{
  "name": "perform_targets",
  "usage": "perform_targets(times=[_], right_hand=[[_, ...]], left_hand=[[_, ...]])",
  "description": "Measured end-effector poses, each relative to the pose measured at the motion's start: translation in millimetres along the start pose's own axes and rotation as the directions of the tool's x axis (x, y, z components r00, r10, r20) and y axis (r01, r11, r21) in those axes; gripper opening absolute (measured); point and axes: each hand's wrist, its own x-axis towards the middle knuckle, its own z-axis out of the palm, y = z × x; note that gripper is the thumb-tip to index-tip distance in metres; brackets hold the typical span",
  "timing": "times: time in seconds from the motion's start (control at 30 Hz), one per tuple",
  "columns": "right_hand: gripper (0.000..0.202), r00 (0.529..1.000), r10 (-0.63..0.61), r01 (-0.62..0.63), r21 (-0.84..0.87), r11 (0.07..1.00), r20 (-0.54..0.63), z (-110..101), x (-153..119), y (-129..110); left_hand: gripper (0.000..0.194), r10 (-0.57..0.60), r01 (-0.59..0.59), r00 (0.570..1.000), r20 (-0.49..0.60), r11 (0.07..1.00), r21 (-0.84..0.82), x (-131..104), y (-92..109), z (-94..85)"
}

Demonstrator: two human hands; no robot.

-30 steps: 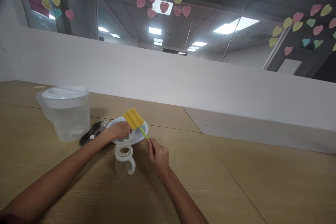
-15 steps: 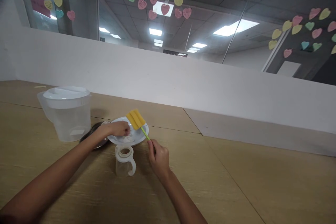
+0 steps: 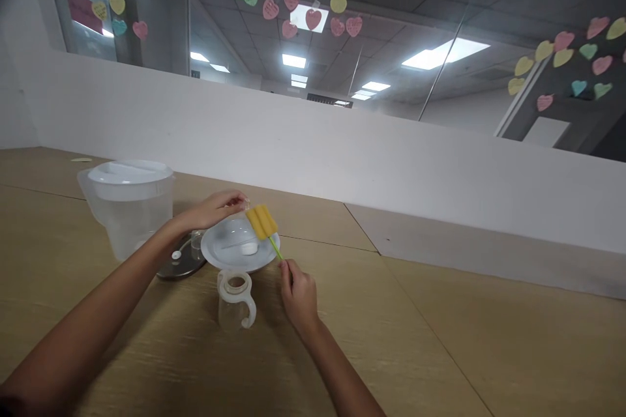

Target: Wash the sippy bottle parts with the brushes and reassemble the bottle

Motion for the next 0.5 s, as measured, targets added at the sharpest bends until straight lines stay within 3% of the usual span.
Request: perform_targets(times=[0.2, 0.37, 0.5], right_hand=[[0.045, 0.998, -0.050, 0.051, -0.031, 0.998, 0.047, 1.6, -2.2, -1.4], [0.045, 0.991, -0.114, 0.119, -0.076, 0.990, 0.064, 4.1, -6.7, -3.3], [0.044, 0.988, -0.149, 0.151, -0.105, 0.983, 0.031, 4.1, -7.6, -4.6]], left_hand=[[0.031, -0.042, 0.034, 0.998, -0.057, 0.992, -0.121, -2.3, 8.6, -5.5], [0.032, -0.052, 0.067, 0.994, 0.098, 0.987, -0.149, -5.1, 20.2, -4.9], [0.028, -0.077, 0.080, 0.990, 0.114, 0.997, -0.022, -7.4, 24.1, -8.7]])
